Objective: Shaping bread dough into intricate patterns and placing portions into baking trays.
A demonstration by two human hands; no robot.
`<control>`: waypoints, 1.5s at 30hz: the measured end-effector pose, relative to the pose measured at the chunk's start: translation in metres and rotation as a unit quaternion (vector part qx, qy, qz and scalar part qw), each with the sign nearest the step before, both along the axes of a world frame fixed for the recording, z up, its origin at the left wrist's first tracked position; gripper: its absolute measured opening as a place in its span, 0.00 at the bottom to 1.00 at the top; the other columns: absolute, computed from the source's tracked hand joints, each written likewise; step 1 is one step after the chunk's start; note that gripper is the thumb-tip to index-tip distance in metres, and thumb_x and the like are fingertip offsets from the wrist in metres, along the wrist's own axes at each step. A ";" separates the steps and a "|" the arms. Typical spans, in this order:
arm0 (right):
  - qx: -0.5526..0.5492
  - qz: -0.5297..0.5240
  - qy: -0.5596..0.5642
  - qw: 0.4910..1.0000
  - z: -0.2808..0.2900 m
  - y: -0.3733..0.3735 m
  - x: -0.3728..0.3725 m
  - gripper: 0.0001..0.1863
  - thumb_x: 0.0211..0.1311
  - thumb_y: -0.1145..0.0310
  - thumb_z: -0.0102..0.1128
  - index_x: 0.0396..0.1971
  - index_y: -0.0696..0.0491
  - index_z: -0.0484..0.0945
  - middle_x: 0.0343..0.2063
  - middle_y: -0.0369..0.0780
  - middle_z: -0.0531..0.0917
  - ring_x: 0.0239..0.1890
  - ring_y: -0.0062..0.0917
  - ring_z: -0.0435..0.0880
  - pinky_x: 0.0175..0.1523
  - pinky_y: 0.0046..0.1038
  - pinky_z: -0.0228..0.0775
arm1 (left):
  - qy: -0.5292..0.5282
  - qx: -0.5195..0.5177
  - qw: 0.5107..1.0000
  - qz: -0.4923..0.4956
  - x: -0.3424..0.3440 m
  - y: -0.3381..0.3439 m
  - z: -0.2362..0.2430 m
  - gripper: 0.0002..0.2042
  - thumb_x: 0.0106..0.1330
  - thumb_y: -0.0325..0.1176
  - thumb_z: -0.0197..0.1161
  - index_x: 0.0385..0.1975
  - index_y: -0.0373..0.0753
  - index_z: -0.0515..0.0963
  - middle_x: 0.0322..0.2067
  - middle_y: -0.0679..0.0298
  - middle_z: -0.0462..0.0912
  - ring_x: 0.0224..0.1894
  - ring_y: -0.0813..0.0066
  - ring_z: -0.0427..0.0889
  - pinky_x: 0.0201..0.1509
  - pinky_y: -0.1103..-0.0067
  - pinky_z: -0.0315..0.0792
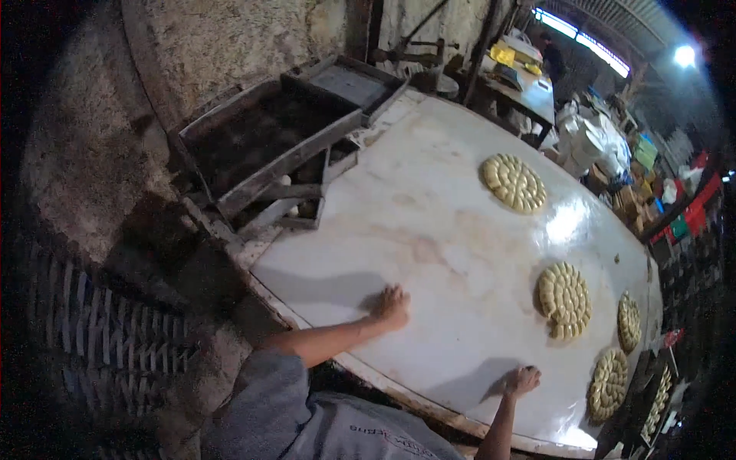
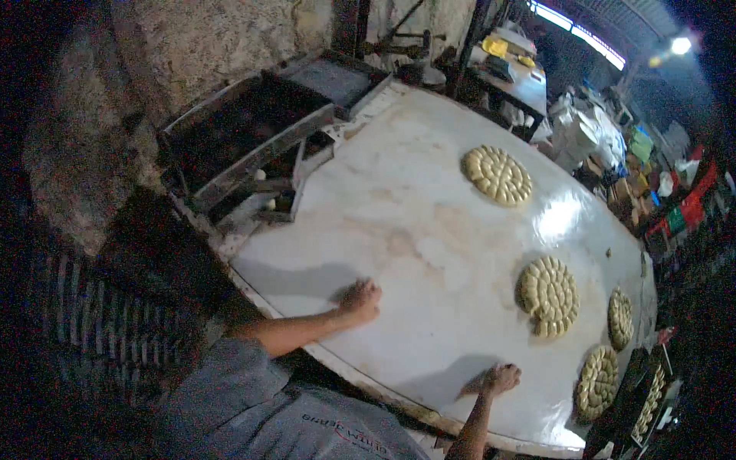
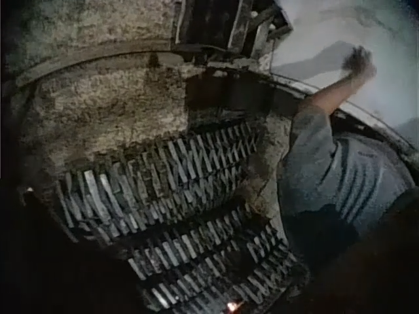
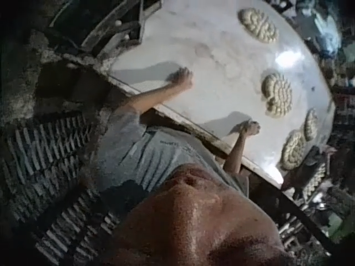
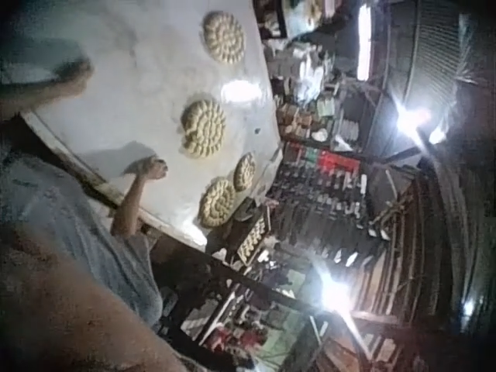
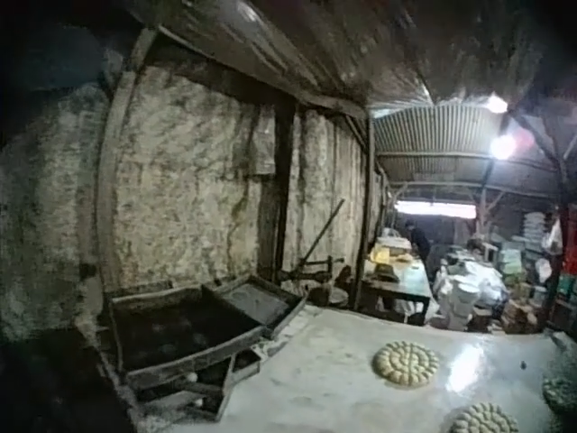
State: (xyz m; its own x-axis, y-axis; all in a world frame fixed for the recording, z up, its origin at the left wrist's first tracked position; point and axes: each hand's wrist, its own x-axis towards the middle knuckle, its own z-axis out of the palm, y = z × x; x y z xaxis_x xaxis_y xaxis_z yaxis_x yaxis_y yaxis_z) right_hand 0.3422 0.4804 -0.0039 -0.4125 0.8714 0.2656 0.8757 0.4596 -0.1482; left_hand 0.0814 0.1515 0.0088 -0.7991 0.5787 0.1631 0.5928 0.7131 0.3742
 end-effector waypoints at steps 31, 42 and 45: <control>0.088 0.133 0.101 0.982 0.039 -0.213 -0.249 0.15 0.49 0.61 0.59 0.37 0.48 0.75 0.50 0.45 0.68 0.53 0.43 0.62 0.58 0.41 0.50 | -0.203 0.099 0.921 -0.318 -0.002 -0.143 0.041 0.27 0.55 0.52 0.60 0.51 0.42 0.71 0.59 0.54 0.62 0.63 0.50 0.53 0.66 0.59 0.43; 0.055 -0.146 0.109 0.982 0.020 0.078 0.003 0.20 0.55 0.54 0.46 0.37 0.55 0.72 0.41 0.47 0.70 0.48 0.39 0.64 0.54 0.39 0.53 | 0.006 -0.087 0.989 -0.123 0.030 0.055 0.053 0.39 0.42 0.56 0.67 0.56 0.47 0.66 0.64 0.51 0.50 0.66 0.47 0.42 0.65 0.51 0.34; -0.013 -0.101 0.124 0.987 0.038 0.127 -0.039 0.19 0.57 0.53 0.45 0.36 0.54 0.73 0.40 0.44 0.72 0.45 0.39 0.68 0.50 0.41 0.58 | 0.038 -0.074 0.994 -0.066 0.029 0.104 0.037 0.34 0.45 0.48 0.67 0.54 0.44 0.67 0.63 0.53 0.54 0.66 0.52 0.47 0.66 0.55 0.37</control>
State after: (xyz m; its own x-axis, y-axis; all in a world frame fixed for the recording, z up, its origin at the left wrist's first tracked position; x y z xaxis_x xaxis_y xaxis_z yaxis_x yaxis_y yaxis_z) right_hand 0.3029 0.6070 0.0342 -0.1554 0.9368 0.3135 0.8839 0.2735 -0.3792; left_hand 0.1104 0.2553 0.0455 -0.7027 0.7004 0.1247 0.7078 0.6705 0.2223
